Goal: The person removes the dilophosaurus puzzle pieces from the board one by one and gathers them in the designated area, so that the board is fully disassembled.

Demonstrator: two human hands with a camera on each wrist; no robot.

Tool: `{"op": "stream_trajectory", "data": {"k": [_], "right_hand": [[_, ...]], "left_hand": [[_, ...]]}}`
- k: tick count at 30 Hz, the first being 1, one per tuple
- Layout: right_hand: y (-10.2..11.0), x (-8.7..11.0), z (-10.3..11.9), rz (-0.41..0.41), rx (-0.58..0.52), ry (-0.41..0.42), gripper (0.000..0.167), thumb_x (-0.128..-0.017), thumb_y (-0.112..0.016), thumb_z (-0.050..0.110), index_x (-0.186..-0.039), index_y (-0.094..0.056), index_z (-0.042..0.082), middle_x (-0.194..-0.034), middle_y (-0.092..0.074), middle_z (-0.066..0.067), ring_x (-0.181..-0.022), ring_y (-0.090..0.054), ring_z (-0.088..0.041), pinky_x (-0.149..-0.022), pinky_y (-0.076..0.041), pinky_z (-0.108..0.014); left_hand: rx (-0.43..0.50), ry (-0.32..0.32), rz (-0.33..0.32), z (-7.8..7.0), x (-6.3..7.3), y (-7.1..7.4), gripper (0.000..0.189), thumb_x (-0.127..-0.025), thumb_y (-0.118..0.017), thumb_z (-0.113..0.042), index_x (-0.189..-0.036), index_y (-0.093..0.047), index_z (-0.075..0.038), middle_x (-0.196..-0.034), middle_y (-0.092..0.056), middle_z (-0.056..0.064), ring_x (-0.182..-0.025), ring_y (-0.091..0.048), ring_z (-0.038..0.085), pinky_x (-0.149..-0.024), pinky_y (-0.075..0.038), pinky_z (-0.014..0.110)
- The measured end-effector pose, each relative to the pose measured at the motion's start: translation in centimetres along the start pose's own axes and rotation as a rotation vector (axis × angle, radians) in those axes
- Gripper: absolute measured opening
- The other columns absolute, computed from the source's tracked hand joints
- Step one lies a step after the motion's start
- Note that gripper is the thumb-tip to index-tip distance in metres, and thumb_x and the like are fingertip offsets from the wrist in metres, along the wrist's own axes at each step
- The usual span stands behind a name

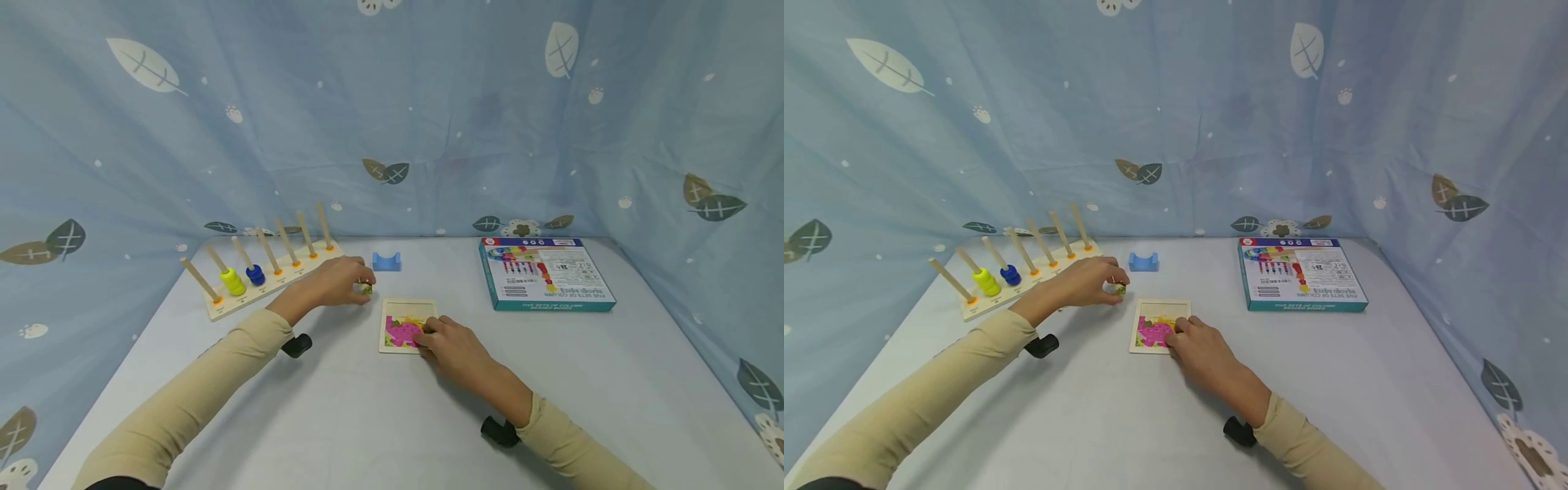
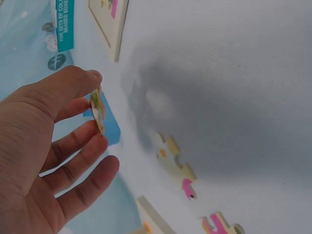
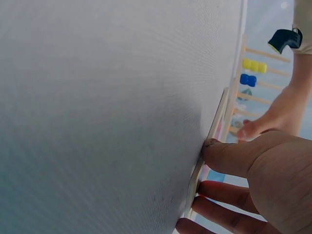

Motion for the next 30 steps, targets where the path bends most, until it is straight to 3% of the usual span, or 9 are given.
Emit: {"op": "stream_trajectory", "data": {"k": [15,25,30], "right_hand": [[0.1,0.1,0.1,-0.009,-0.001,0.004,0.029,-0.083,-0.083,0.018,-0.111,-0.078,0.012,-0.102,-0.067,-0.006,-0.09,-0.059,-0.02,-0.077,-0.054,-0.03],[-0.2,0.1,0.2,0.002,-0.001,0.006,0.029,-0.082,-0.084,0.019,-0.11,-0.078,0.013,-0.102,-0.067,-0.006,-0.089,-0.06,-0.019,-0.076,-0.055,-0.029],[-0.2,0.2,0.1,-0.013,0.005,0.004,0.029,-0.082,-0.084,0.02,-0.11,-0.078,0.012,-0.101,-0.067,-0.006,-0.088,-0.06,-0.019,-0.075,-0.055,-0.028]], "left_hand": [[-0.066,-0.02,-0.042,1.0,0.0,-1.5,0.027,-0.082,-0.082,-0.028,-0.105,-0.076,-0.016,-0.099,-0.068,-0.003,-0.089,-0.063,0.013,-0.079,-0.051,0.036],[-0.043,0.013,0.009,1.3,0.5,-2.1,0.028,-0.083,-0.082,-0.031,-0.107,-0.075,-0.017,-0.1,-0.066,-0.005,-0.088,-0.059,0.01,-0.077,-0.049,0.034],[-0.059,-0.012,0.011,1.3,0.3,-1.8,0.028,-0.084,-0.082,-0.032,-0.106,-0.075,-0.017,-0.099,-0.067,-0.005,-0.088,-0.059,0.011,-0.077,-0.049,0.034]]}}
Point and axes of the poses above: each hand's wrist, its own x-axis away from the middle knuckle, its own y-axis out of the back of the hand, z = x × y, the point moved 1 cm from there along -x, towards the middle knuckle
